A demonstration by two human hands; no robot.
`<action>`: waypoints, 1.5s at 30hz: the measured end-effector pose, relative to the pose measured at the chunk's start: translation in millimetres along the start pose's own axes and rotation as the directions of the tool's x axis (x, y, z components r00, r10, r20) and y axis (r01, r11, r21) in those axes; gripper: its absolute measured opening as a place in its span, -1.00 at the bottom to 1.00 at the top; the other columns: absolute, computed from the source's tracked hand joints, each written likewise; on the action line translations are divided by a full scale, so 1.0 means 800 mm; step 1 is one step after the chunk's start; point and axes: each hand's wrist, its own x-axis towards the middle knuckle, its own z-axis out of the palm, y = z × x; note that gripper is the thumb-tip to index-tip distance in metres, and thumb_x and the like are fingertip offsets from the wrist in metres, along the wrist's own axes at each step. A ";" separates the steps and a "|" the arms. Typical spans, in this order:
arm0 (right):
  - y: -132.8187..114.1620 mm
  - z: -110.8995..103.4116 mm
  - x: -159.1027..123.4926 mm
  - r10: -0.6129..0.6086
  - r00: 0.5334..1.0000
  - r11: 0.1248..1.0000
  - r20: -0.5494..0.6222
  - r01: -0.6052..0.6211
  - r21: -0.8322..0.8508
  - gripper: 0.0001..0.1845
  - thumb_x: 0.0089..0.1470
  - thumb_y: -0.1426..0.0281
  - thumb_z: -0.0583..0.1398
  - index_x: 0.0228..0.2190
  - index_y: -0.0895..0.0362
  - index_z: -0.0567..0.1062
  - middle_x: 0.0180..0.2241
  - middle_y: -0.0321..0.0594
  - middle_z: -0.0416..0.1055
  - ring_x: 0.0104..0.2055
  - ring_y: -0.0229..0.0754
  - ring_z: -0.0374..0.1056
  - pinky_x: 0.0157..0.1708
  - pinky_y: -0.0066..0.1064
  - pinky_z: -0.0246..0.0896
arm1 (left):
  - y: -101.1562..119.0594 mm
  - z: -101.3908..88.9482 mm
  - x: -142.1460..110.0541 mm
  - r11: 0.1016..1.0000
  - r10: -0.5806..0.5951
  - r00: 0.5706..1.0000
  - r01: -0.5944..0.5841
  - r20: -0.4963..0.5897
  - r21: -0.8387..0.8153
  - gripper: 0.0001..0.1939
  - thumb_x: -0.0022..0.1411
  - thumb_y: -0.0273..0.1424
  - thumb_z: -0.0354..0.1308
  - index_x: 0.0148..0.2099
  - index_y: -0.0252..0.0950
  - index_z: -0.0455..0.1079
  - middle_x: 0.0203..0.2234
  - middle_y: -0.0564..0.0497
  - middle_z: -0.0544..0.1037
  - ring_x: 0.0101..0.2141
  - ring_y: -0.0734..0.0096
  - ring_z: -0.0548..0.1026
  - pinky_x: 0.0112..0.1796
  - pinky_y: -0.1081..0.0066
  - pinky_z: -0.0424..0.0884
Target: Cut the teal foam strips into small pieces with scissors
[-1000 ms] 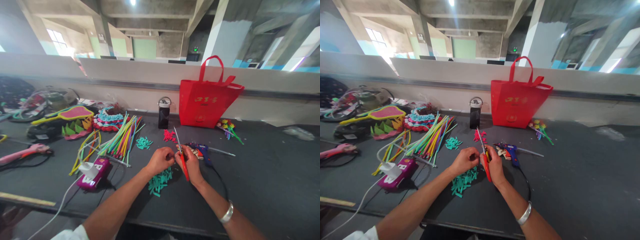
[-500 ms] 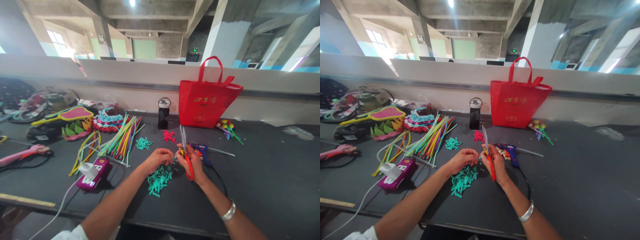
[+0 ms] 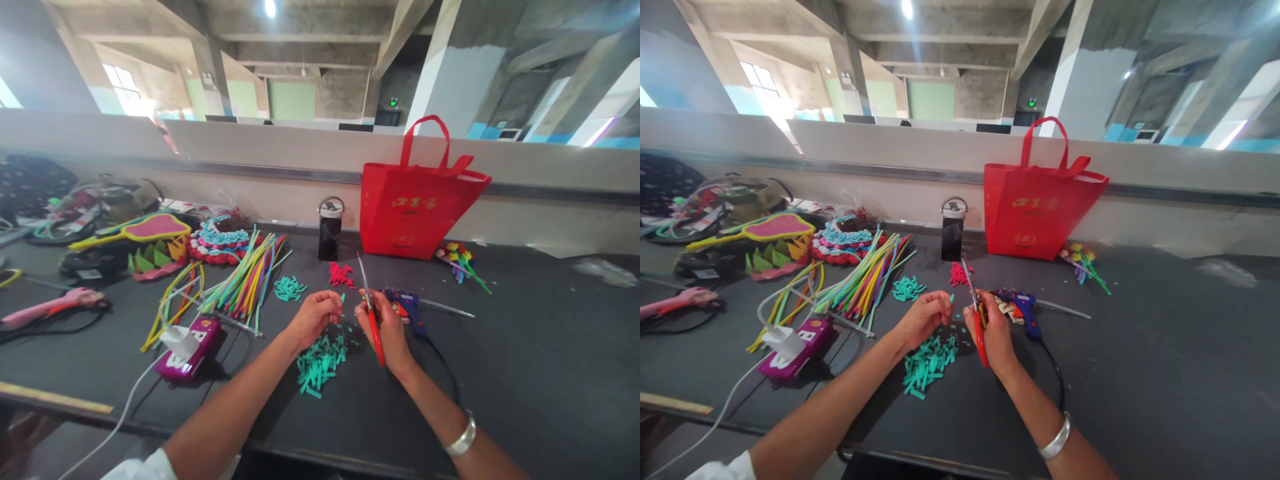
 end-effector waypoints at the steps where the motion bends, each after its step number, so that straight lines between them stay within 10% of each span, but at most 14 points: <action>1: 0.001 0.001 0.000 -0.008 1.000 0.998 -0.005 0.007 -0.066 -0.60 0.09 0.26 0.15 -0.04 0.11 0.33 -0.29 -0.22 0.45 -0.30 -0.20 0.40 -0.26 -0.38 0.31 | 0.001 -0.001 0.001 0.998 0.045 0.999 -0.046 -0.017 -0.045 -0.90 -0.06 -0.46 0.26 -0.45 -0.35 0.39 -0.62 0.10 0.40 -0.63 0.62 0.32 -0.53 0.55 0.24; 15: -0.003 0.020 -0.014 -0.088 0.991 0.926 0.096 0.117 -0.359 -0.60 0.03 0.40 0.13 -0.04 0.11 0.32 -0.16 -0.14 0.44 -0.17 -0.10 0.40 -0.17 -0.28 0.30 | -0.006 0.011 -0.002 0.968 0.159 0.985 -0.169 -0.069 -0.185 -0.83 -0.04 -0.43 0.30 -0.40 -0.36 0.37 -0.56 0.07 0.47 -0.59 0.60 0.37 -0.48 0.54 0.29; 45: -0.004 0.022 -0.018 -0.085 0.991 0.901 0.107 0.122 -0.417 -0.65 0.06 0.42 0.11 -0.07 0.09 0.35 -0.21 -0.16 0.45 -0.21 -0.10 0.41 -0.20 -0.33 0.28 | -0.005 0.021 -0.005 0.960 0.161 0.979 -0.186 -0.127 -0.209 -0.83 -0.04 -0.42 0.31 -0.41 -0.34 0.37 -0.59 0.10 0.44 -0.58 0.60 0.36 -0.46 0.53 0.28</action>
